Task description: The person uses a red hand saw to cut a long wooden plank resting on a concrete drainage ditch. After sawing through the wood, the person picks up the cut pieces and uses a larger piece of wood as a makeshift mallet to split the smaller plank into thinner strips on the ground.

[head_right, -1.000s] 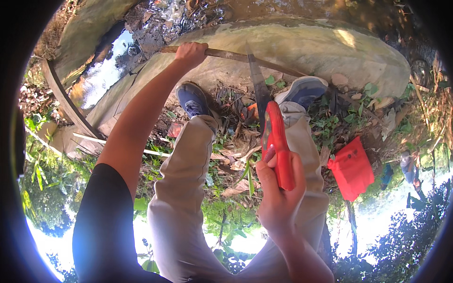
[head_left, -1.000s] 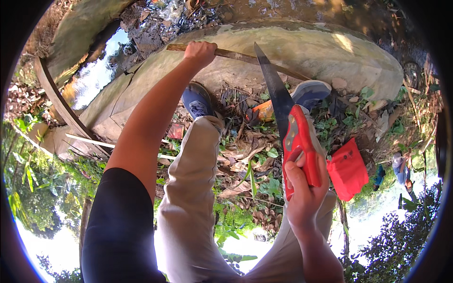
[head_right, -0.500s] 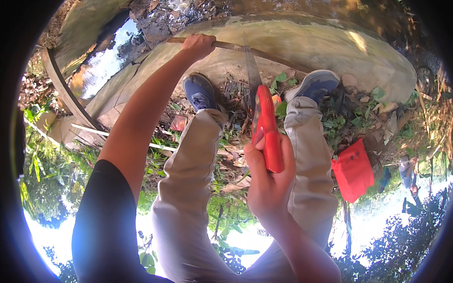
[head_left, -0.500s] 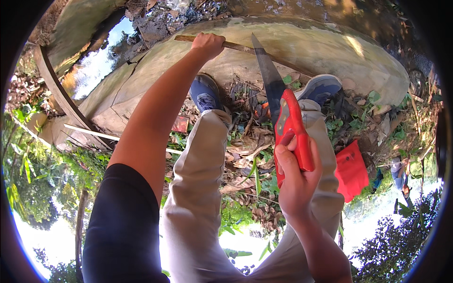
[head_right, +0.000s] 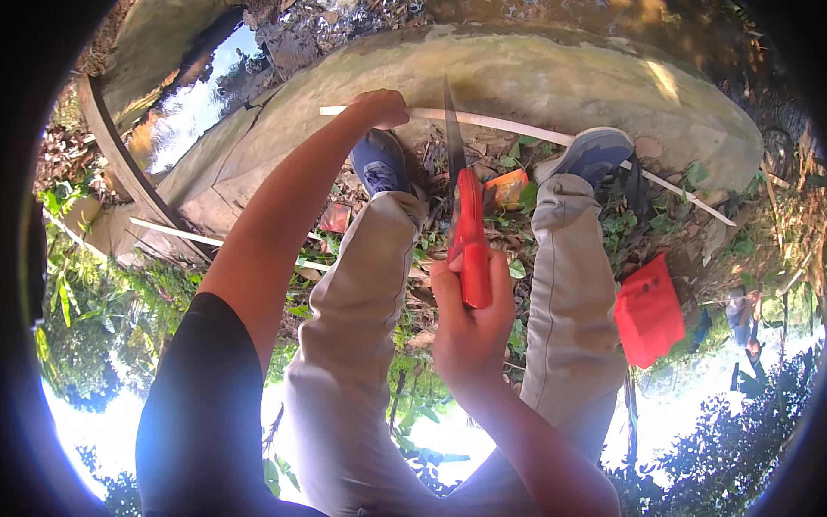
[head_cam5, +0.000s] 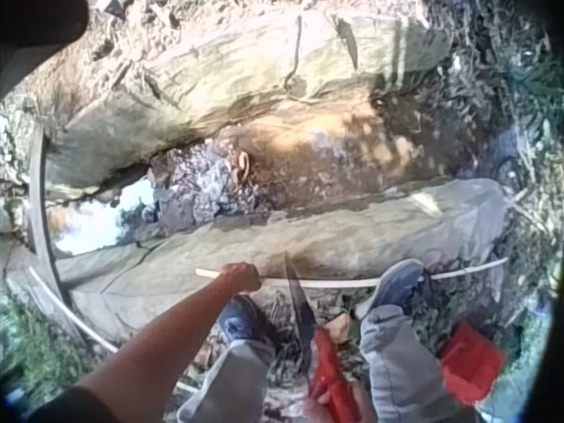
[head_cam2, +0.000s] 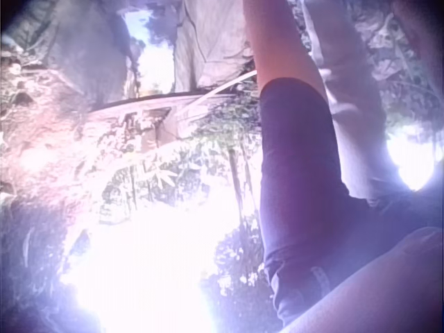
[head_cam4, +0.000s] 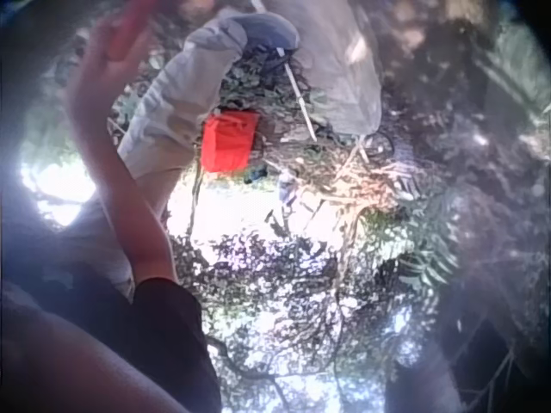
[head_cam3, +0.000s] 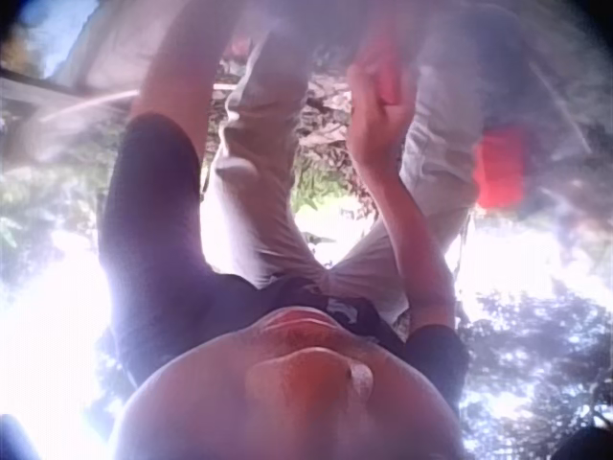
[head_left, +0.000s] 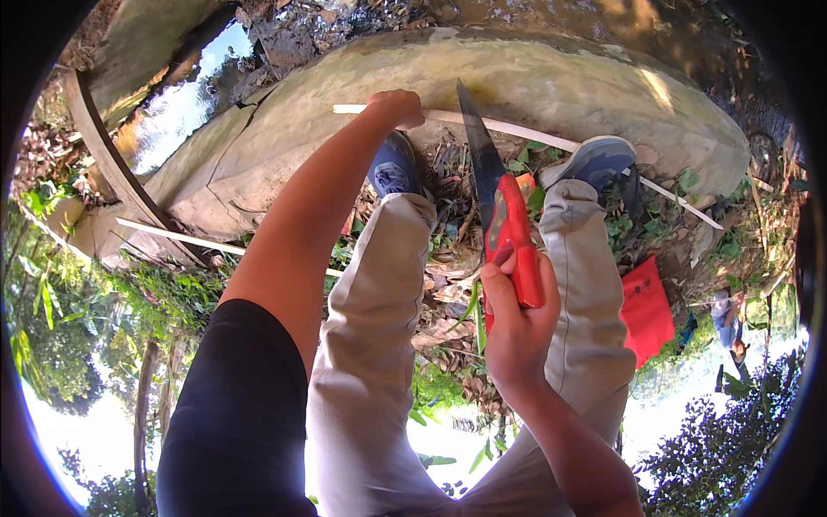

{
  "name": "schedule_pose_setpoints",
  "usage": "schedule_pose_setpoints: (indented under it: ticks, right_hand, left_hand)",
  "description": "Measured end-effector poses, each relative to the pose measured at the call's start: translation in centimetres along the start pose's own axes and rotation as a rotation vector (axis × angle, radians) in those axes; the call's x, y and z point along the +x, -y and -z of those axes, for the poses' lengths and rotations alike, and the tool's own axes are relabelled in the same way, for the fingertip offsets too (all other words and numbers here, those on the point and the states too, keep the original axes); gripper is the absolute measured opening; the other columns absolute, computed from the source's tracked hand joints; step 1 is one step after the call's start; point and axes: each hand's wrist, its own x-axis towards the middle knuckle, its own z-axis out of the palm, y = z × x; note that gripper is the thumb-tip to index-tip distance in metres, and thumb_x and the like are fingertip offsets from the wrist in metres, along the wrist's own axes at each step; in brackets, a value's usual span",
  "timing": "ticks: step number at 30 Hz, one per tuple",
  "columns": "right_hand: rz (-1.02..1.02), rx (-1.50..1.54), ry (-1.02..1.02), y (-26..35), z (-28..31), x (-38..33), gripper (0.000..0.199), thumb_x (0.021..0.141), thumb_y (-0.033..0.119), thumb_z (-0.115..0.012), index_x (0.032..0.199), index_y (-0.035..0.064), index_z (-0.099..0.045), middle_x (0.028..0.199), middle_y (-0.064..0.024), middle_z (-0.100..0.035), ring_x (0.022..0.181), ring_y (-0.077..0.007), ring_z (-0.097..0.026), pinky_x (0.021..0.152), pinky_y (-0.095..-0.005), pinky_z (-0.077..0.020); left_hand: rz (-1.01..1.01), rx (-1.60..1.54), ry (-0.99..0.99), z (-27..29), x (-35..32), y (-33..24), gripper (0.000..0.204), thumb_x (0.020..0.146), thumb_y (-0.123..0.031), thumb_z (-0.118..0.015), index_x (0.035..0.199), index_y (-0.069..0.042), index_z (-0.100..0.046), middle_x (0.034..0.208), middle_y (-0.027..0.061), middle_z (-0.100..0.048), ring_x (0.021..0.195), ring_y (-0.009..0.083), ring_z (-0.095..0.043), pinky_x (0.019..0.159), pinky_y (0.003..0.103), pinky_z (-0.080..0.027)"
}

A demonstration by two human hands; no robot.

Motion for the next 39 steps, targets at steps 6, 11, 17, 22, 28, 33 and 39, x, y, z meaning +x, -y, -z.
schedule_pose_setpoints:
  ticks: [6, 11, 17, 22, 28, 33, 39]
  right_hand:
    - [-0.004, -0.062, -0.016, 1.7, -0.4, -0.7, 0.013, 0.095, 0.005, -0.064, 0.096, 0.005, -0.051, 0.087, -0.0015, -0.053, 0.075, -0.0069, -0.047, 0.069, -0.0233, -0.0405]
    - [-0.039, -0.04, -0.012, 2.1, 0.1, -1.2, 0.013, 0.094, 0.005, -0.064, 0.096, 0.0049, -0.051, 0.086, -0.0011, -0.052, 0.075, -0.006, -0.047, 0.068, -0.0229, -0.0397]
    - [-0.03, -0.063, -0.006, 2.7, 0.4, -2.1, 0.014, 0.094, 0.003, -0.064, 0.095, 0.0051, -0.05, 0.083, 0.0002, -0.052, 0.071, -0.0045, -0.045, 0.065, -0.0219, -0.038]
    - [0.007, -0.076, -0.052, 3.4, -0.1, -2.7, 0.015, 0.094, 0.001, -0.061, 0.092, 0.0082, -0.049, 0.072, 0.0048, -0.044, 0.061, -0.0028, -0.038, 0.055, -0.0206, -0.0308]
    - [-0.052, -0.093, 0.0, 3.8, 0.7, -3.3, 0.015, 0.094, 0.002, -0.064, 0.096, 0.0055, -0.05, 0.082, 0.0008, -0.051, 0.069, -0.004, -0.044, 0.063, -0.0212, -0.0376]
    - [0.001, -0.17, 0.072, 4.7, -0.6, -2.7, 0.015, 0.094, 0.005, -0.065, 0.097, 0.0045, -0.05, 0.078, -0.0016, -0.053, 0.063, -0.0073, -0.048, 0.057, -0.0263, -0.0403]
    - [0.122, -0.302, 0.07, 5.6, -3.5, -2.9, 0.015, 0.093, 0.005, -0.064, 0.098, 0.0024, -0.051, 0.077, -0.0086, -0.059, 0.062, -0.0169, -0.056, 0.057, -0.0344, -0.0444]
  left_hand:
    - [-0.08, -0.032, 0.083, 0.7, -1.1, 0.3, 0.04, 0.087, -0.03, -0.057, 0.118, -0.008, -0.071, 0.121, 0.0149, -0.069, 0.114, 0.0328, -0.066, 0.094, 0.047, -0.051]
    - [-0.109, -0.024, 0.056, 0.3, -0.5, 0.8, 0.041, 0.085, -0.036, -0.061, 0.117, -0.014, -0.072, 0.113, 0.0132, -0.072, 0.108, 0.0336, -0.068, 0.092, 0.048, -0.052]
    - [-0.145, -0.014, 0.089, 0.2, -0.1, 0.9, 0.04, 0.087, -0.034, -0.06, 0.114, -0.007, -0.072, 0.116, 0.0151, -0.071, 0.109, 0.033, -0.067, 0.091, 0.046, -0.052]
    - [-0.155, -0.03, 0.079, -0.4, 0.5, 1.2, 0.04, 0.085, -0.035, -0.061, 0.112, -0.007, -0.072, 0.114, 0.0165, -0.071, 0.107, 0.035, -0.067, 0.091, 0.048, -0.052]
    - [-0.153, -0.037, 0.097, -0.5, 0.5, 1.2, 0.039, 0.084, -0.035, -0.062, 0.111, -0.009, -0.073, 0.109, 0.0168, -0.072, 0.103, 0.0359, -0.068, 0.088, 0.048, -0.052]
    - [-0.15, -0.046, 0.091, -0.4, 0.3, 1.1, 0.036, 0.084, -0.033, -0.062, 0.11, -0.01, -0.073, 0.106, 0.0158, -0.072, 0.1, 0.0355, -0.069, 0.085, 0.048, -0.052]
    - [-0.128, -0.015, 0.024, -1.0, -0.7, 1.0, 0.035, 0.087, -0.031, -0.06, 0.115, -0.014, -0.072, 0.11, 0.014, -0.072, 0.104, 0.0332, -0.069, 0.086, 0.048, -0.054]
